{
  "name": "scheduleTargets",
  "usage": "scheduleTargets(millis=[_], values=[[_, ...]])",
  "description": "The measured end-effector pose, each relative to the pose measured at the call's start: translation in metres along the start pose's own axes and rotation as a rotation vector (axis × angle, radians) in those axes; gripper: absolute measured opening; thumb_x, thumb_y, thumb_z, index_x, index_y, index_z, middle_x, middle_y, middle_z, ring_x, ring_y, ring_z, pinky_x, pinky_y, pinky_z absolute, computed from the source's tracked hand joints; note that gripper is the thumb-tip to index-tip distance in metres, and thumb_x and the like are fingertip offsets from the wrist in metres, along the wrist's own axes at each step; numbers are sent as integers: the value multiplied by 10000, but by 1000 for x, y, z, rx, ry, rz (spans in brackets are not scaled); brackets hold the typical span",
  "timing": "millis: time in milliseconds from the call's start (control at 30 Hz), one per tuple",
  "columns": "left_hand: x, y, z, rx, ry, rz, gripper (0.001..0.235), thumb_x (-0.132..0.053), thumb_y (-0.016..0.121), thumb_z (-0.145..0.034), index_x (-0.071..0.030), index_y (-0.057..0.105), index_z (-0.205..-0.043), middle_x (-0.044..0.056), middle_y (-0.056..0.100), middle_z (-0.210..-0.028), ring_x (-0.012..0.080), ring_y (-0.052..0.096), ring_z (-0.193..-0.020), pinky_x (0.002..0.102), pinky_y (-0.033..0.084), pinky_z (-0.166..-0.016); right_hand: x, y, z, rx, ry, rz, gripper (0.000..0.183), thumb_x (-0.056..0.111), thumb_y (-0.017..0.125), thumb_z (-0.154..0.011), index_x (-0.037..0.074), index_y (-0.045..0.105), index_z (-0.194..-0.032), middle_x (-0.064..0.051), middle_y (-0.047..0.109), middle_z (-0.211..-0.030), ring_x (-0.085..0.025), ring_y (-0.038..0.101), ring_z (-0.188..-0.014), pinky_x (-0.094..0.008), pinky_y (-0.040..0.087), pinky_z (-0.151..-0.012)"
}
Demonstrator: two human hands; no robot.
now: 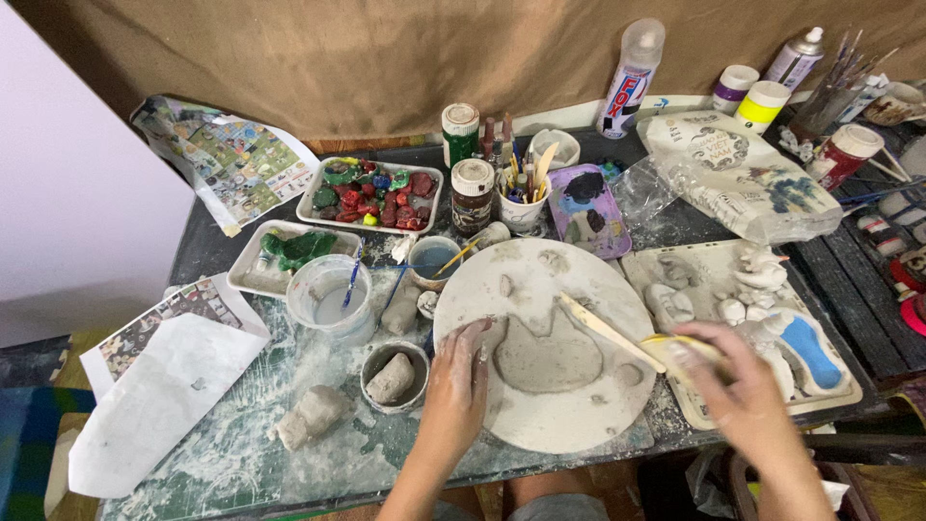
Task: The person smooths a clay shape on a rotating wheel using a wooden tool, then shapes a small piece of clay by hand. The person uses a wooden rib tool to smooth the surface of a clay form on a pottery wheel, then rolls and pinches a separate small piece of clay between their hands.
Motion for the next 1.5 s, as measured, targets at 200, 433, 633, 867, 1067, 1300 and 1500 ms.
scheduleTargets(millis=[200, 433, 633, 867, 1067, 1300, 1500], values=[[-2, 7, 20, -51, -55, 20, 540, 123, 483, -873, -2, 485, -1399, 249, 599, -1304, 442, 556, -1221, 500, 451, -1031, 71, 61, 12, 99, -545, 163, 319, 78, 707, -864, 148, 703, -1176, -82, 717, -1077, -248, 719, -982, -355, 559, -873], [-7, 4, 24, -177, -1, 5, 608, 172, 469, -830, 61, 424, -1426, 260, 610, -1290, 430, 578, -1184, 484, 458, -1025, 101, 144, -22, 178, -488, 525, 253, 131, 652, -952, 91, 630, -1201, -147, 655, -1173, -341, 678, -1024, -435, 548, -874], [-3, 5, 26, -170, -58, 61, 603, 157, 504, -857, 40, 420, -1442, 244, 624, -1277, 407, 599, -1144, 474, 468, -997, 108, 149, 2, 354, -659, 511, 265, 163, 683, -887, 67, 652, -1131, -148, 610, -1158, -376, 649, -1096, -434, 535, -902], [-7, 2, 27, -183, -51, 70, 546, 133, 514, -923, 23, 417, -1449, 225, 631, -1284, 396, 606, -1174, 470, 468, -1017, 113, 128, -5, 276, -606, 423, 266, 107, 671, -877, 64, 741, -1130, -109, 707, -1152, -305, 650, -1099, -422, 497, -1004], [-8, 1, 30, -185, -46, 105, 616, 155, 502, -861, 47, 397, -1458, 241, 622, -1277, 392, 611, -1156, 471, 473, -1005, 89, 161, -1, 426, -634, 496, 219, 116, 673, -893, 48, 745, -1088, -109, 691, -1237, -272, 629, -1156, -388, 473, -1076], [-5, 4, 31, -199, -60, 96, 609, 152, 530, -893, 46, 383, -1474, 231, 631, -1260, 376, 626, -1118, 451, 496, -957, 82, 119, 0, 271, -555, 305, 269, 118, 718, -849, 120, 781, -1111, -50, 772, -1105, -215, 711, -1053, -338, 561, -1011], [-8, 4, 33, -262, 2, 17, 623, 161, 507, -862, 58, 381, -1464, 269, 608, -1283, 417, 600, -1164, 481, 471, -1008, 96, 154, 10, 391, -755, 399, 325, 30, 742, -825, 97, 765, -1143, -102, 745, -1237, -275, 672, -1163, -419, 491, -1053]])
Point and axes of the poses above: each hand's wrist, its own z-axis away from the middle knuckle, its own y-axis out of the palm, x = y × z, the point moved 8 cm from there along -z, towards the middle knuckle
